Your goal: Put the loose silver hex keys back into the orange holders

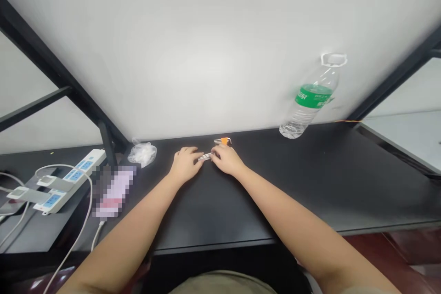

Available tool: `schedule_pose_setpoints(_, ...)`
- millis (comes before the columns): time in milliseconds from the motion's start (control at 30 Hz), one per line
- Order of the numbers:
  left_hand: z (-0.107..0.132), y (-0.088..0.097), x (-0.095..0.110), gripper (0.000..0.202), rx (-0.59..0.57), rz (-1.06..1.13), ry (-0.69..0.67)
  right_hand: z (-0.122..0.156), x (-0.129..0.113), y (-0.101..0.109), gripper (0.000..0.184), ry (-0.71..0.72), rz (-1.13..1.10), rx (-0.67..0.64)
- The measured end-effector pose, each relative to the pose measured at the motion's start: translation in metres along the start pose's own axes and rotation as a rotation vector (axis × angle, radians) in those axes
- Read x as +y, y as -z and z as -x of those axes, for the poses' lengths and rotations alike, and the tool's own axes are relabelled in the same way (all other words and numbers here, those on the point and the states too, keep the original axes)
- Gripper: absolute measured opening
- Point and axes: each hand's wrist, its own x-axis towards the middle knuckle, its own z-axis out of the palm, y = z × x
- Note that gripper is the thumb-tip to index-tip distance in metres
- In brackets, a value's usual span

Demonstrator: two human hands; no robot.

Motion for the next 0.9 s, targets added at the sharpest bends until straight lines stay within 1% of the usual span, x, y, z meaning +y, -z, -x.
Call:
schedule_pose_setpoints(167,0.002,-0.005,-0.004,0.031,0.029,-0.017,-0.034,-0.001,0.005,-0.001,0.025,0.042,-0.021,-0.027)
schedule_pose_setpoints(300,0.003,-0.004,-0.006,0.032,0.027,-0.015,-0.046,-0.001,0.005,0.001,0.030,0.057,-0.035,-0.045)
schedule_pose_setpoints(533,-0.001,0.000,-0.002,0.031,0.002,-0.009,0.006,-0.004,0.003,0.002,0.024,0.048,-0.001,-0.065)
schedule_pose_setpoints(667,-0.002,0.001,-0.001,0.029,0.023,-0.017,0.011,-0.003,0.003,0.000,0.027,0.053,0.020,-0.062)
schedule_pose_setpoints(733,-0.002,0.000,-0.002,0.028,0.032,-0.030,0.010,-0.002,0.003,-0.001,0.028,0.062,-0.009,-0.060)
schedule_pose_setpoints(800,-0.002,0.000,-0.004,0.029,0.034,-0.043,0.016,-0.002,0.006,0.001,0.029,0.046,-0.063,-0.030)
schedule_pose_setpoints(833,-0.003,0.000,-0.005,0.029,0.034,-0.048,0.022,-0.003,0.009,0.003,0.028,0.032,-0.081,0.007)
schedule_pose_setpoints(900,-0.004,-0.001,-0.008,0.030,0.037,-0.059,0.037,-0.006,0.019,0.008,0.028,-0.007,-0.059,0.121)
